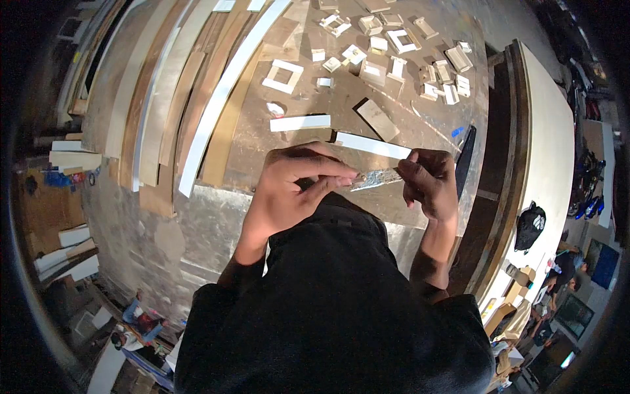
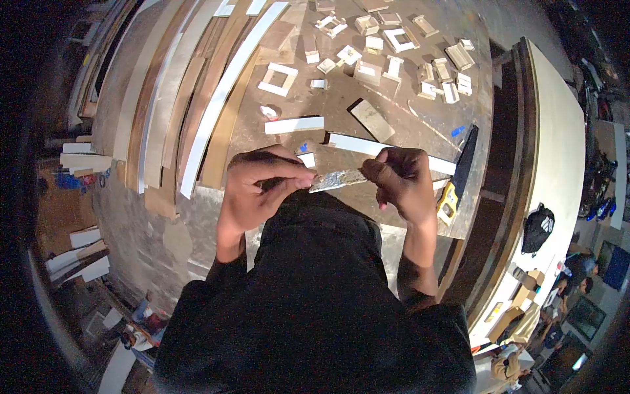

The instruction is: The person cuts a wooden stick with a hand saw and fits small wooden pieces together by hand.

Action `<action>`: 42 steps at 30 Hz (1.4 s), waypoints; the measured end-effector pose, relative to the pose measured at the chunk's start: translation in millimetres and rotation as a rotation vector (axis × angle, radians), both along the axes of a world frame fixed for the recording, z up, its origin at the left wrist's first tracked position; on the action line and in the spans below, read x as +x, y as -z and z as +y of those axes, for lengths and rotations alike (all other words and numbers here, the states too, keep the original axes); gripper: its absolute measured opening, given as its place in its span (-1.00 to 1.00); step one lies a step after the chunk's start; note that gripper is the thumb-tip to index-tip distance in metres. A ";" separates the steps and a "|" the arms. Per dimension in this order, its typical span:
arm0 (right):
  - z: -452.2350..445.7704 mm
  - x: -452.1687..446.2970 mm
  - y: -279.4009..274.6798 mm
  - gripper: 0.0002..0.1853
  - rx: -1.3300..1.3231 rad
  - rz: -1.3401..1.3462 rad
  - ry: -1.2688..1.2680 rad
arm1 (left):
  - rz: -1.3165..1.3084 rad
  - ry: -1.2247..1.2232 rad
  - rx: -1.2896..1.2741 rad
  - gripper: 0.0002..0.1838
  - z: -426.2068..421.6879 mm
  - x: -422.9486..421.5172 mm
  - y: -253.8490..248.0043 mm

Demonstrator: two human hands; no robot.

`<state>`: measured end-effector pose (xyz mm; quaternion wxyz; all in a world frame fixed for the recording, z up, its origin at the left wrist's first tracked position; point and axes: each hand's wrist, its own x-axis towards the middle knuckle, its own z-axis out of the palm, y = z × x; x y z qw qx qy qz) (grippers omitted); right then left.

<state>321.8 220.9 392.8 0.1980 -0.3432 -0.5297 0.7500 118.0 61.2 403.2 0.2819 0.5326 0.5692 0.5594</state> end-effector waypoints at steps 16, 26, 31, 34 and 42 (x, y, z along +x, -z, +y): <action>8.6 21.7 11.5 -0.87 0.165 0.062 0.036 | -0.444 -0.017 -0.144 -0.87 4.3 -1.9 12.4; -12.3 14.4 8.1 -0.66 0.779 0.227 0.141 | -1.268 -0.083 -0.137 -0.82 3.8 7.8 14.8; -16.6 0.6 7.9 -0.65 0.923 0.252 0.101 | -1.353 -0.028 -0.137 -0.79 -0.6 13.6 14.5; -17.2 -2.8 9.6 -0.67 1.011 0.284 0.070 | -1.379 0.039 -0.089 -0.77 -3.8 15.9 15.3; -19.3 4.2 0.9 -0.68 1.079 0.297 0.079 | -1.294 -0.104 -0.022 -0.77 -6.2 20.6 8.3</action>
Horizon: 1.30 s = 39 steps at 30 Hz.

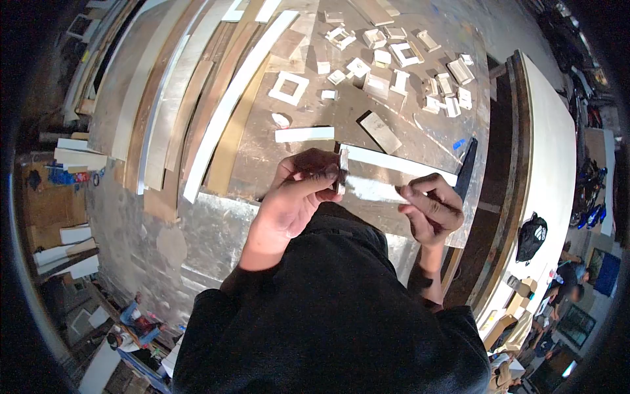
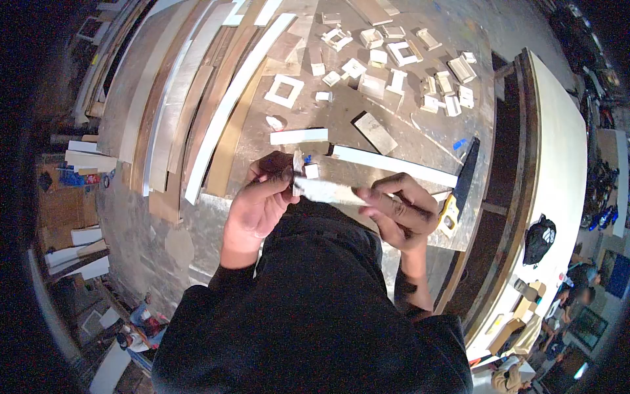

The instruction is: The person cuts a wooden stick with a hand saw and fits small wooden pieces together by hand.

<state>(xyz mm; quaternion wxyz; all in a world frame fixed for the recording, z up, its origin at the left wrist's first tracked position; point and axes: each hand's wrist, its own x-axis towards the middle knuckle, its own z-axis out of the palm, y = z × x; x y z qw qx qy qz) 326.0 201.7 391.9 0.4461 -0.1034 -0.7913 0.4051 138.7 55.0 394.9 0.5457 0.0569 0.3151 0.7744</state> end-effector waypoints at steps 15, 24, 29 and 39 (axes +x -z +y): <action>-25.8 1.4 10.7 -0.80 -0.489 -0.039 0.115 | 0.240 -0.102 -0.057 -0.82 6.8 1.9 2.3; -48.5 -8.0 -7.8 -0.81 -0.641 -0.102 0.136 | 0.629 -0.238 -0.086 -0.85 15.0 8.1 8.4; -59.0 -12.3 -6.2 -0.76 -0.823 -0.080 0.167 | 0.683 -0.308 -0.046 -0.85 18.6 11.2 8.1; -63.1 -12.9 -12.5 -0.70 -1.087 -0.107 0.170 | 1.021 -0.440 -0.127 -0.85 18.0 17.0 8.7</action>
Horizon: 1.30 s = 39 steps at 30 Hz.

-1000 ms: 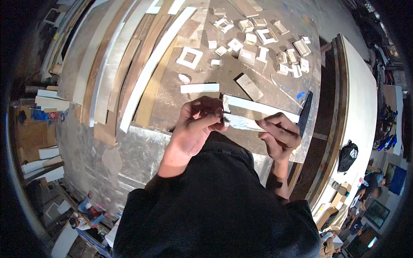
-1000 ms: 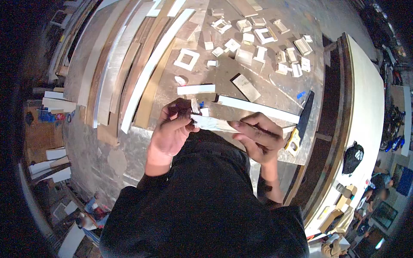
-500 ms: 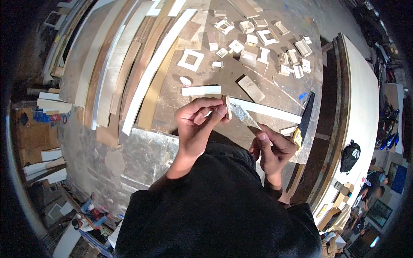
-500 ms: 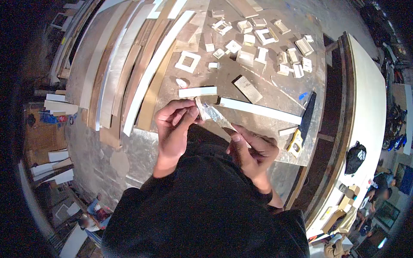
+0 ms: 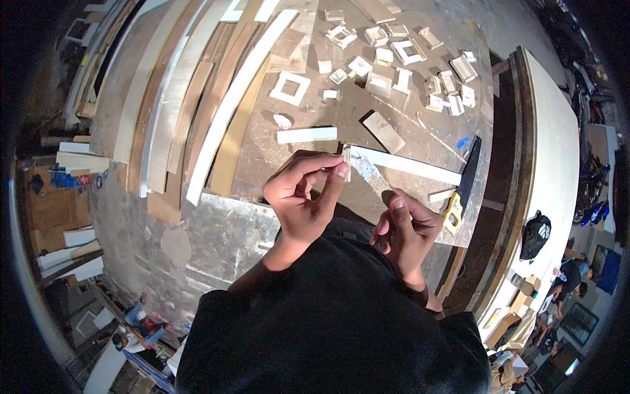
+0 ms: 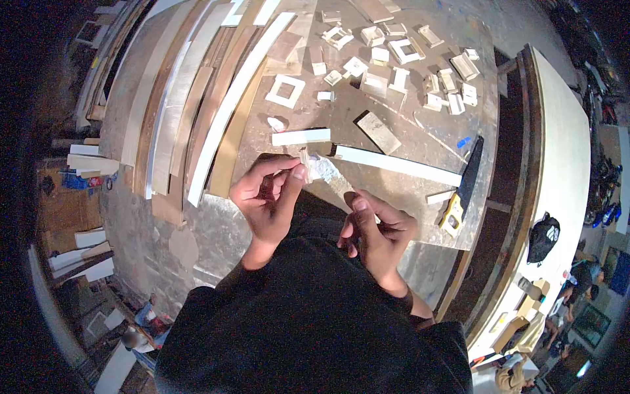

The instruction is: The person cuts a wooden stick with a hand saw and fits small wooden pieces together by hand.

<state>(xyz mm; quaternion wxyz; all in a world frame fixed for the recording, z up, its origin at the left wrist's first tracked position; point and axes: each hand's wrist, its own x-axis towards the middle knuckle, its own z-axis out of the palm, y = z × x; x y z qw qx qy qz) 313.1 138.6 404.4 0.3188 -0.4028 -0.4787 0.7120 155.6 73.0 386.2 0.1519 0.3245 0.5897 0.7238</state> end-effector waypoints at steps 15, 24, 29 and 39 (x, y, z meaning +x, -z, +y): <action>23.2 6.9 47.7 -0.71 0.767 0.106 -0.002 | -0.929 0.311 0.088 -0.87 -2.4 -15.9 5.3; 52.8 12.7 39.8 -0.64 1.014 0.028 -0.054 | -1.068 0.447 0.077 -0.85 -5.1 -13.3 -14.6; 57.4 12.0 24.5 -0.58 1.145 -0.018 -0.141 | -1.084 0.431 0.091 -0.85 -9.5 -14.7 -14.9; 63.2 5.3 18.8 -0.60 1.195 -0.021 -0.084 | -1.020 0.435 0.124 -0.85 -16.6 -18.1 -16.8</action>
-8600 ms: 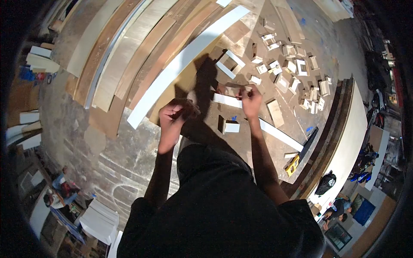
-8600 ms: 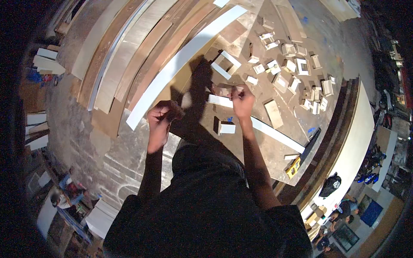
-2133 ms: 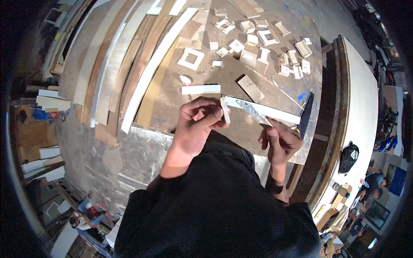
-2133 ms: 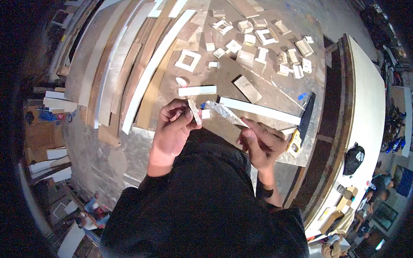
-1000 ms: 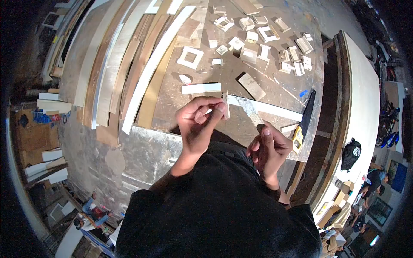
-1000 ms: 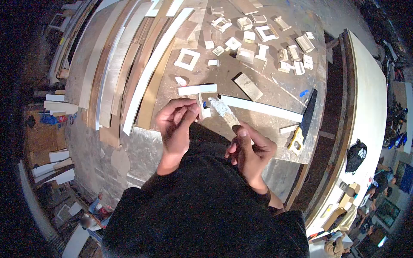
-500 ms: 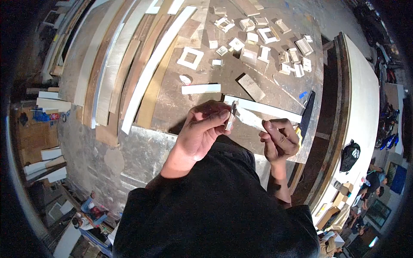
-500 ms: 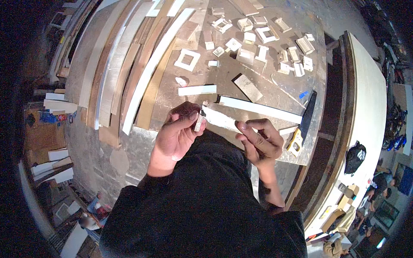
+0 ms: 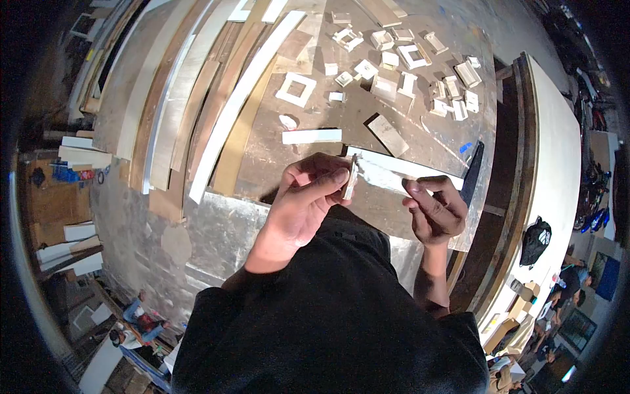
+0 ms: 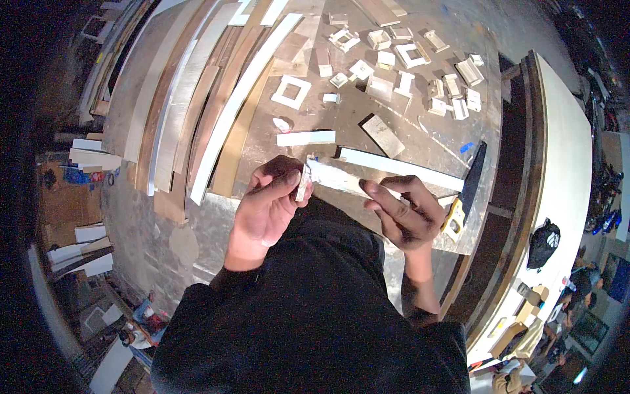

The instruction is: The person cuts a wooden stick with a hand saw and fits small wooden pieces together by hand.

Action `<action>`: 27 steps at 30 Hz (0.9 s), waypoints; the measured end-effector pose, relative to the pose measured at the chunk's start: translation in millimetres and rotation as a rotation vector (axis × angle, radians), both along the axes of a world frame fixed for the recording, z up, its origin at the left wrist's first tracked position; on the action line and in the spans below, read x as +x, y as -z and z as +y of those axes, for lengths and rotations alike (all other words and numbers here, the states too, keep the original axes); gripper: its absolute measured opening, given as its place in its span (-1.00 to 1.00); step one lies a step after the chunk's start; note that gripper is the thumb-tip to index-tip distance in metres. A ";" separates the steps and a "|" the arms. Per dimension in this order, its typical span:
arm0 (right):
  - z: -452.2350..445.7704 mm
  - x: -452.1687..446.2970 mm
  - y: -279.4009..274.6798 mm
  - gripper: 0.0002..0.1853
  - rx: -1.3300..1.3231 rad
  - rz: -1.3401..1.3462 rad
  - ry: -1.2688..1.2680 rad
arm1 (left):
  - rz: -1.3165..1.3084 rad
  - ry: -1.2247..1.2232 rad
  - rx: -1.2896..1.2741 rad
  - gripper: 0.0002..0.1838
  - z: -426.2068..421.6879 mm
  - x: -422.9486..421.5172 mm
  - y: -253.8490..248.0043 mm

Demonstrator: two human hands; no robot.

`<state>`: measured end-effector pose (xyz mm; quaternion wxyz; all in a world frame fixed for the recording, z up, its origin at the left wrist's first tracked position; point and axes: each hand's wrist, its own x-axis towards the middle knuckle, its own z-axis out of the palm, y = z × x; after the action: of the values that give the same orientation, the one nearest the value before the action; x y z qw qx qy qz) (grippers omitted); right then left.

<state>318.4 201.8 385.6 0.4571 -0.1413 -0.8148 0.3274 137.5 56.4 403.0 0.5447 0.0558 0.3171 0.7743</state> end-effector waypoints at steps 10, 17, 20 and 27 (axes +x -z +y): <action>0.3 -8.0 2.5 -0.66 -0.053 0.053 -0.040 | -0.003 -0.002 0.014 -0.80 -3.4 -6.6 8.0; 6.1 -12.8 -2.5 -0.59 -0.128 -0.042 -0.172 | -0.039 -0.026 0.004 -0.84 2.3 -7.4 -0.3; 8.2 -12.4 -1.2 -0.54 -0.062 0.056 -0.196 | -0.044 -0.045 -0.045 -0.84 1.3 -8.0 1.0; 21.2 -17.7 -0.8 -0.60 -0.048 -0.020 -0.169 | -0.048 0.011 -0.013 -0.84 3.9 -9.2 -1.4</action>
<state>300.8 223.0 386.3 0.4162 -0.0862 -0.8202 0.3829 128.3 60.3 404.3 0.5569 0.0354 0.3084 0.7703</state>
